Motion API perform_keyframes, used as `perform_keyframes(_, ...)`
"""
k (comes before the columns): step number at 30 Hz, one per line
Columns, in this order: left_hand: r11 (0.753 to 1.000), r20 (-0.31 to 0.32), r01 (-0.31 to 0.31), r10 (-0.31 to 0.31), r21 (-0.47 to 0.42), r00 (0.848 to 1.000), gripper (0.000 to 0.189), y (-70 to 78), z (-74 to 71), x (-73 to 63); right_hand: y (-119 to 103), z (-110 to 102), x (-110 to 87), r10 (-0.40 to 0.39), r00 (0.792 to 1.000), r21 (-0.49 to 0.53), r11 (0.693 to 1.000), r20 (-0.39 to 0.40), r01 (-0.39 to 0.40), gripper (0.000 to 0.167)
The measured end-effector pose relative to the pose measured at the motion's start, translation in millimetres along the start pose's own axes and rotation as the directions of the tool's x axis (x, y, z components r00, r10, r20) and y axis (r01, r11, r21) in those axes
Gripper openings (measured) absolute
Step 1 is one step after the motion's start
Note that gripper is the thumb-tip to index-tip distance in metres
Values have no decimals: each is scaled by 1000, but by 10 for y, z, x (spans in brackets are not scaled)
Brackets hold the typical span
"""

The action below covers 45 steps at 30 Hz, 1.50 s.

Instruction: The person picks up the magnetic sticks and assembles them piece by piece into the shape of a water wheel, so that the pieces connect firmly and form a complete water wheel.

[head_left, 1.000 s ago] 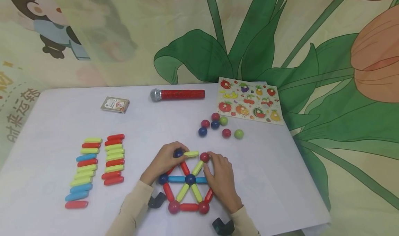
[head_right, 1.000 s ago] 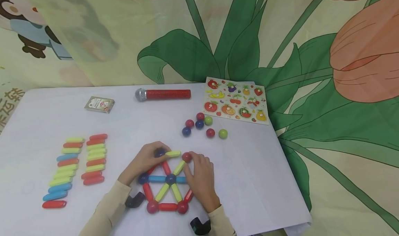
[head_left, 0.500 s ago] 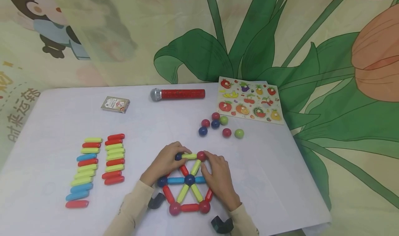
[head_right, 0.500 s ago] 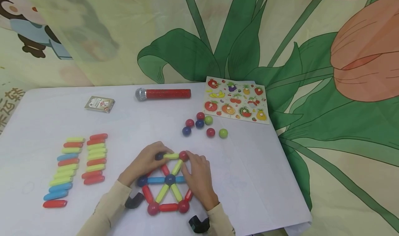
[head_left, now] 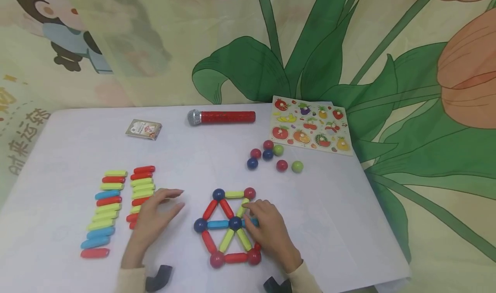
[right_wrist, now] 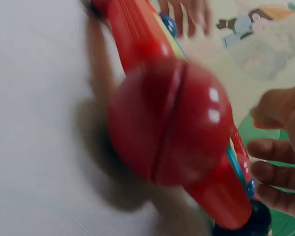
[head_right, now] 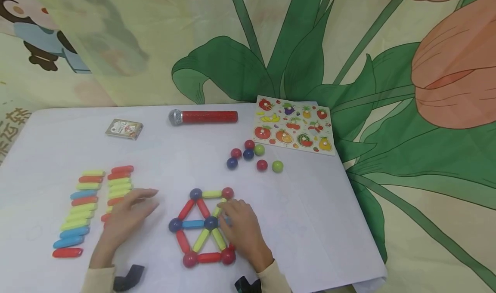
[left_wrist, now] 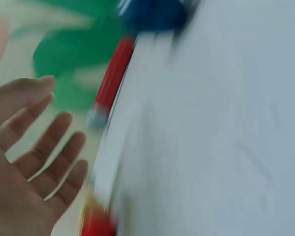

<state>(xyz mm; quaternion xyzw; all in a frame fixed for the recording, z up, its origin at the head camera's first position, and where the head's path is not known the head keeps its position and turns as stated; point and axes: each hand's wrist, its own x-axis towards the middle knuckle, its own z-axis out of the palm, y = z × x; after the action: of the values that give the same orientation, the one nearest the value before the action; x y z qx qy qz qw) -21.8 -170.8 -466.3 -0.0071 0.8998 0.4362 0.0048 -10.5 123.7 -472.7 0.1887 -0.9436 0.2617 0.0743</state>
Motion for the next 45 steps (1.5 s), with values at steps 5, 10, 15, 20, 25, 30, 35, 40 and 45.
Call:
perform_keyframes(5, 979, -128, 199, -193, 33, 973, 46, -277, -350, -284, -33, -18, -41, -67, 996, 19, 998, 50, 66, 24)
perform_keyframes(10, 968, -128, 193, -174, 161, 976, 41, -414, -419, -360, -9, -23, -44, -39, 999, -8, 999, 24, 39, 23)
perform_keyframes(15, 963, -93, 148, -130, 224, 987, 39, -444, -394, -382, 5, -26, -40, -42, 999, -16, 999, 2, 42, 24)
perform_keyframes(20, 962, -80, 132, -117, 240, 990, 38, -419, -380, -375, -9, -11, -44, -46, 999, -65, 997, 7, 46, 27)
perform_keyframes(25, 979, -122, 104, -83, 178, 989, 39, -313, -313, -323, -62, -5, -42, -47, 998, -95, 994, 51, 51, 28)
perform_keyframes(30, 1000, -77, -23, 24, 14, 997, 40, 1, -49, -103, -132, 6, -31, -45, 992, -113, 992, 117, 58, 33)
perform_keyframes(35, 967, 73, -173, 189, -186, 979, 41, 307, 284, 280, -195, 56, -43, -35, 991, -130, 990, 126, 51, 34)
perform_keyframes(40, 965, 244, -124, 181, -231, 953, 40, 409, 510, 519, -213, 97, -52, -59, 993, -145, 987, 106, 74, 33)
perform_keyframes(45, 980, 261, -59, 108, -189, 959, 40, 331, 512, 426, -204, 98, -26, -86, 995, -198, 976, 47, 94, 31)
